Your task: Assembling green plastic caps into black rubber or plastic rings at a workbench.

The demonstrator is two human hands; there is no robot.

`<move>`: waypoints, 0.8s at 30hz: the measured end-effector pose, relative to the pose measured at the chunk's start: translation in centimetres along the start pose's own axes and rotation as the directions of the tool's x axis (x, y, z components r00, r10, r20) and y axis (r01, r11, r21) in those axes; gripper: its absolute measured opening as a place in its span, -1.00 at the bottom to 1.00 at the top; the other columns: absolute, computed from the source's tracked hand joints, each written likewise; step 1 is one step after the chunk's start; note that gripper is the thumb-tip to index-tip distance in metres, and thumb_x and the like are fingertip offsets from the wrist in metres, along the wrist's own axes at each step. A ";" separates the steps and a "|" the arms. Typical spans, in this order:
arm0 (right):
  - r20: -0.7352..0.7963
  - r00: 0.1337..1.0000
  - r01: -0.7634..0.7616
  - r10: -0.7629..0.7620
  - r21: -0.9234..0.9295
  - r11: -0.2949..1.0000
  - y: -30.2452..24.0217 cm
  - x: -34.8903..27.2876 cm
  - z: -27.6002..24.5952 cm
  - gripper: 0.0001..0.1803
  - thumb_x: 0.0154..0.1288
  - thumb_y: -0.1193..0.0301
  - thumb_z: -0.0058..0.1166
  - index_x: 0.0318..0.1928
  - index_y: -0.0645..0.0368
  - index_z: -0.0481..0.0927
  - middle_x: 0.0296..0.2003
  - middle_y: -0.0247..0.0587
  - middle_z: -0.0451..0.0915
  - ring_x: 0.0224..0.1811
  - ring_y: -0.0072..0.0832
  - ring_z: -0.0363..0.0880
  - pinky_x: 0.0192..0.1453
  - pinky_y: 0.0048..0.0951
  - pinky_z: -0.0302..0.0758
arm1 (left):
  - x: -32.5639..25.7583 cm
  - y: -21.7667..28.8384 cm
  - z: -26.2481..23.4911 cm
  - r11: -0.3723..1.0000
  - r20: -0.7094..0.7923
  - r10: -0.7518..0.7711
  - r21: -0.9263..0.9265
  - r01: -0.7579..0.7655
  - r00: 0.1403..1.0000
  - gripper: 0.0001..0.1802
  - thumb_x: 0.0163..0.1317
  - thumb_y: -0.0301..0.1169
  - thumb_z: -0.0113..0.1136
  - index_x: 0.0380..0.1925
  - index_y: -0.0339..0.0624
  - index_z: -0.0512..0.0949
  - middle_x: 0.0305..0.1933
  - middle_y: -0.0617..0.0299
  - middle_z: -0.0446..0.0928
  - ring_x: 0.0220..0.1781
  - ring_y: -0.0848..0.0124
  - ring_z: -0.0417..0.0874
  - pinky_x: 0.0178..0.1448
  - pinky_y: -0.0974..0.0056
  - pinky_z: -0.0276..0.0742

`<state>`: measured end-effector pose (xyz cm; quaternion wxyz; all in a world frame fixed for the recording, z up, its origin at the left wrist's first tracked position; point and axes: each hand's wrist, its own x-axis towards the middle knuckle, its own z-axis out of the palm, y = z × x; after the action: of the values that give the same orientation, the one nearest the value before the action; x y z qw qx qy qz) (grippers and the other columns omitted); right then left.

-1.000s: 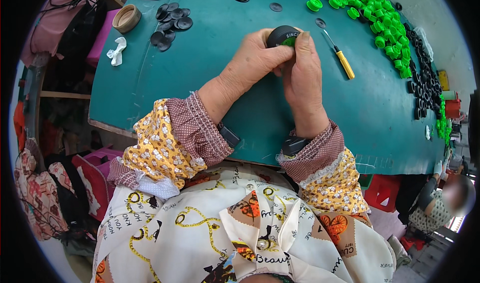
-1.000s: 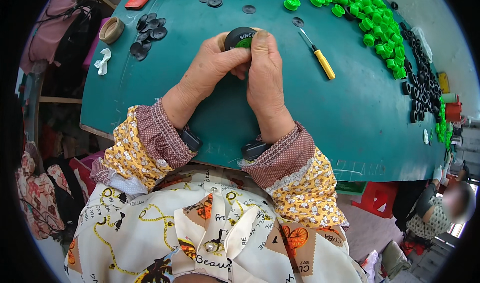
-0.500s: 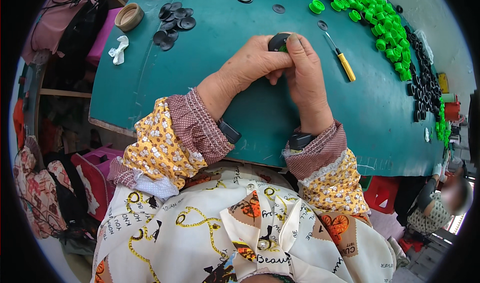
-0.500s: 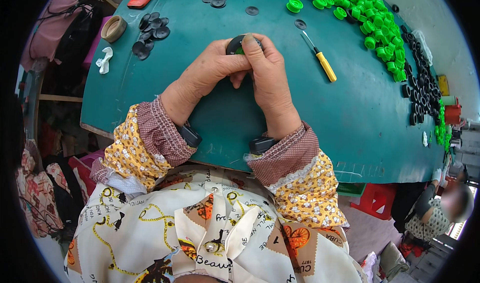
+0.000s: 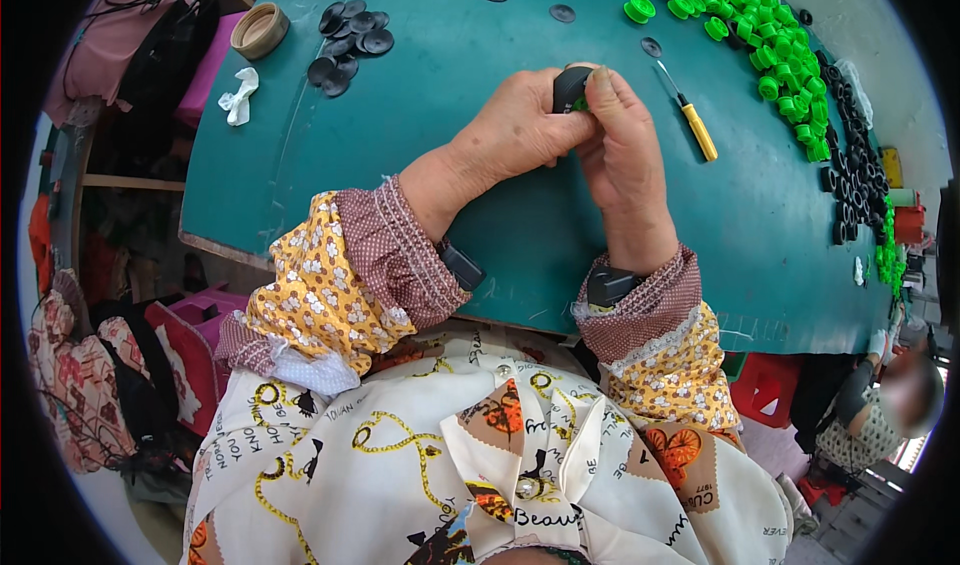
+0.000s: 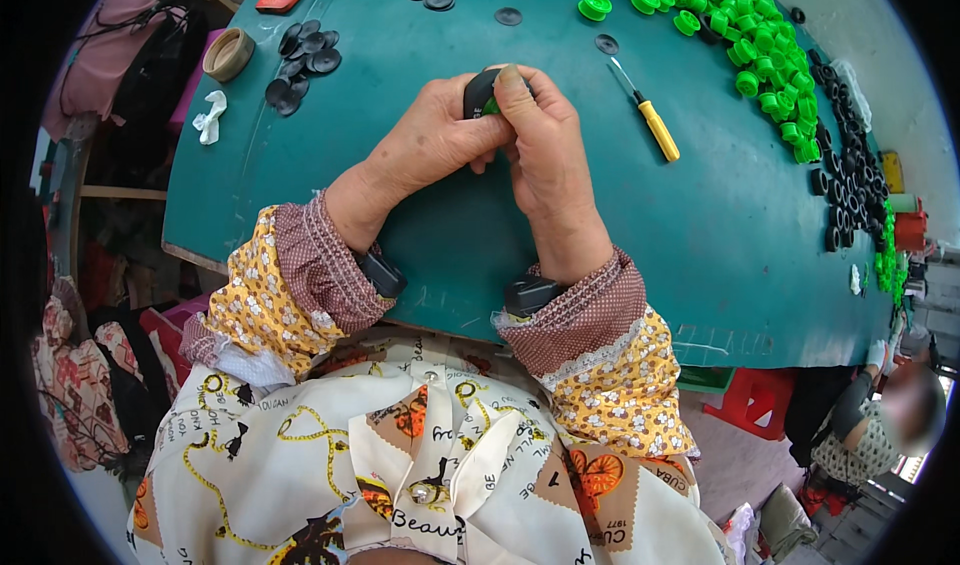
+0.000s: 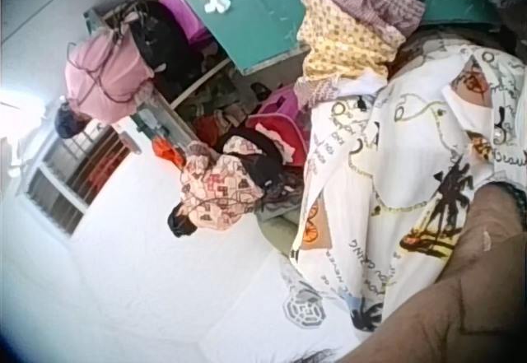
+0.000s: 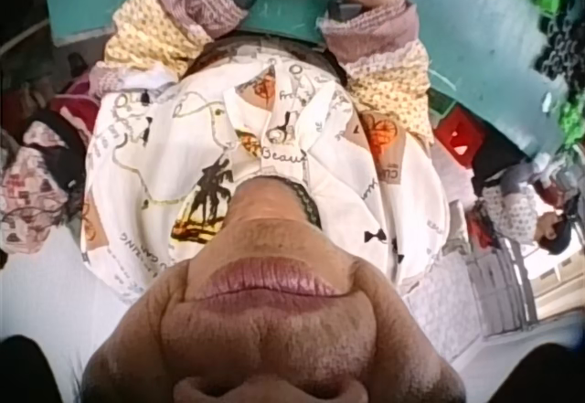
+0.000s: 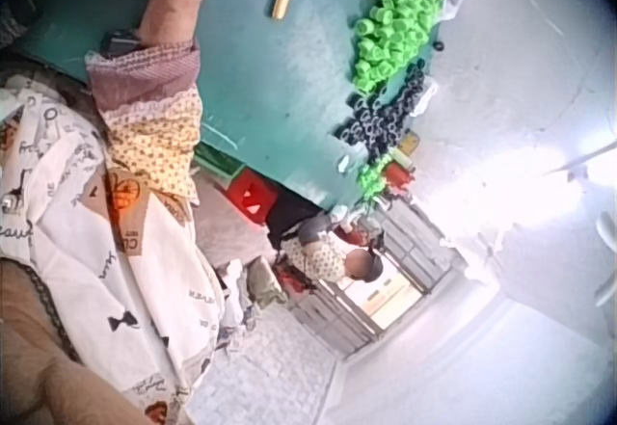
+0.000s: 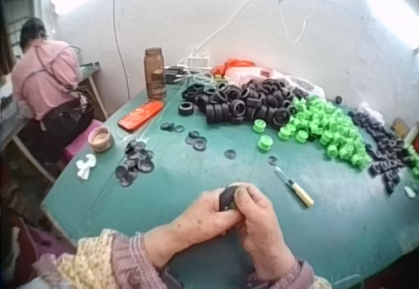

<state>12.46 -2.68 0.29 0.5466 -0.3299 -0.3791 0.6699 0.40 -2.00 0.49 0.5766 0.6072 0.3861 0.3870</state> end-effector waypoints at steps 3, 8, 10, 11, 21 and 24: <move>-0.022 1.000 -0.015 0.015 0.016 1.000 -0.1 0.0 -0.1 -0.70 0.25 0.24 -0.04 -0.21 0.25 0.42 -0.48 -0.32 0.45 -0.59 -0.61 0.38 -0.63 -0.59 0.34 | 0.1 0.0 0.1 0.999 0.007 0.038 0.024 -0.038 0.999 -0.81 0.08 -0.38 0.09 -0.38 -0.30 0.44 -0.54 0.28 0.48 -0.59 0.59 0.45 -0.55 0.51 0.38; 0.024 0.999 -0.041 0.041 -0.014 0.999 0.0 0.2 -0.6 -0.69 0.27 0.20 -0.07 -0.24 0.24 0.43 -0.51 -0.34 0.44 -0.58 -0.65 0.37 -0.61 -0.60 0.33 | 0.3 -0.1 0.0 0.999 0.015 -0.022 -0.038 0.022 1.000 -0.81 0.07 -0.38 0.10 -0.38 -0.30 0.45 -0.54 0.28 0.47 -0.59 0.57 0.46 -0.55 0.50 0.39; 0.022 1.000 -0.018 0.018 -0.036 0.999 -0.2 0.0 -0.3 -0.68 0.28 0.19 -0.09 -0.24 0.23 0.43 -0.52 -0.35 0.43 -0.58 -0.65 0.36 -0.60 -0.61 0.33 | 0.1 0.0 0.2 0.996 0.003 -0.004 -0.084 0.004 1.000 -0.81 0.07 -0.38 0.10 -0.38 -0.30 0.45 -0.54 0.28 0.47 -0.59 0.58 0.45 -0.54 0.50 0.39; 0.028 1.000 0.004 -0.003 -0.057 0.998 -0.2 0.0 -0.2 -0.67 0.29 0.18 -0.12 -0.23 0.23 0.43 -0.52 -0.35 0.43 -0.58 -0.66 0.36 -0.60 -0.62 0.32 | 0.1 0.2 0.2 0.992 -0.017 0.014 -0.127 -0.016 1.000 -0.81 0.07 -0.38 0.10 -0.38 -0.29 0.46 -0.54 0.28 0.47 -0.59 0.58 0.45 -0.54 0.50 0.40; -0.028 0.997 0.073 -0.075 -0.061 0.995 0.5 0.0 0.7 -0.58 0.38 0.14 -0.34 -0.23 0.25 0.43 -0.42 -0.33 0.45 -0.48 -0.69 0.35 -0.41 -0.62 0.35 | 0.3 -0.6 0.0 0.942 -0.177 -0.021 -0.334 -0.040 0.984 -0.75 0.13 -0.30 0.14 -0.31 -0.27 0.49 -0.50 0.27 0.51 -0.57 0.58 0.47 -0.47 0.52 0.42; -0.153 0.983 0.092 -0.100 -0.060 0.994 0.7 0.0 0.7 -0.59 0.38 0.14 -0.33 -0.23 0.25 0.43 -0.48 -0.34 0.43 -0.53 -0.68 0.33 -0.47 -0.63 0.35 | 0.5 -0.8 -0.6 0.927 -0.043 -0.060 -0.374 0.040 0.997 -0.76 0.13 -0.31 0.12 -0.31 -0.26 0.49 -0.50 0.27 0.51 -0.57 0.56 0.49 -0.47 0.50 0.43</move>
<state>11.55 -2.81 0.00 0.5973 -0.3769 -0.3681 0.6047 0.03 -1.25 -0.23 0.6806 0.4661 0.3360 0.4546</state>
